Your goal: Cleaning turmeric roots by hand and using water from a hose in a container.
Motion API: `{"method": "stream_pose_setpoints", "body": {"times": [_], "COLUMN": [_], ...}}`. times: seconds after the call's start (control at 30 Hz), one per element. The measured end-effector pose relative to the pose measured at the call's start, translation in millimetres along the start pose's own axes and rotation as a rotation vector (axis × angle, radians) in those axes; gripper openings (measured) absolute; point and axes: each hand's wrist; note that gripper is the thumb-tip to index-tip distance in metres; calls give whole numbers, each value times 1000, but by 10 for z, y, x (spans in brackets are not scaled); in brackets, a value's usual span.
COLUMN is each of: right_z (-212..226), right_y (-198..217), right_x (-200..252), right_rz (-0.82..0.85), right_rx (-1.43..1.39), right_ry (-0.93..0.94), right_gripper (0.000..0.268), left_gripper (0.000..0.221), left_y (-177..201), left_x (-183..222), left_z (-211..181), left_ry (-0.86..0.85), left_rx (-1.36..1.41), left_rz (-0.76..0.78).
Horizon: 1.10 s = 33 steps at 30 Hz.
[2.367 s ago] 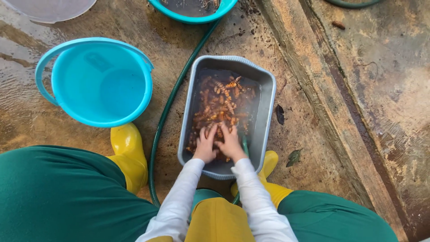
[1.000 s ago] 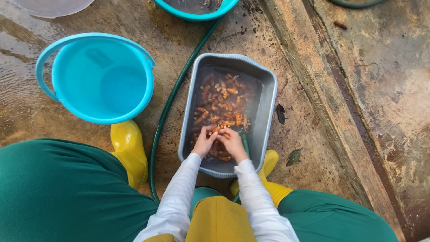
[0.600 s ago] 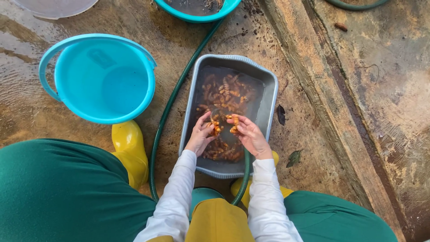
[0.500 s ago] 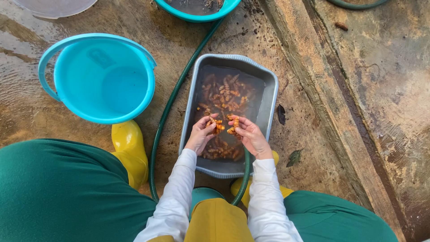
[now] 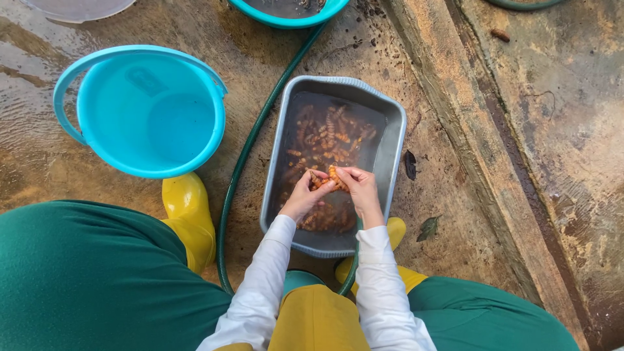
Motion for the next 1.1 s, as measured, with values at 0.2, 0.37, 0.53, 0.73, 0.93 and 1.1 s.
{"method": "stream_pose_setpoints", "body": {"times": [0.2, 0.37, 0.53, 0.73, 0.93, 1.1], "right_z": [41, 162, 340, 606, 244, 494], "right_y": [-297, -240, 205, 581, 1840, 1255], "right_x": [54, 35, 28, 181, 57, 209], "right_rz": [-149, -245, -479, -757, -681, -735], "right_rx": [209, 74, 178, 506, 1083, 728], "right_ry": [198, 187, 273, 355, 365, 40], "right_gripper": [15, 14, 11, 21, 59, 34], "left_gripper": [35, 30, 24, 22, 22, 23], "left_y": [5, 74, 256, 292, 266, 270], "left_x": [-288, -281, -240, -254, -255, -277], "left_z": [412, 413, 363, 343, 330, 408], "left_ry": [-265, -324, -171, -174, -103, -108], "left_rx": [-100, -62, 22, 18, -60, -47], "left_rz": [-99, -33, -98, -162, -156, -134]}}
Point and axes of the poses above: each hand's wrist, its own x-axis away from the middle knuckle, its own y-axis out of the back of the hand, z = x × y, and after that the axes turned 12 degrees about -x, right-handed
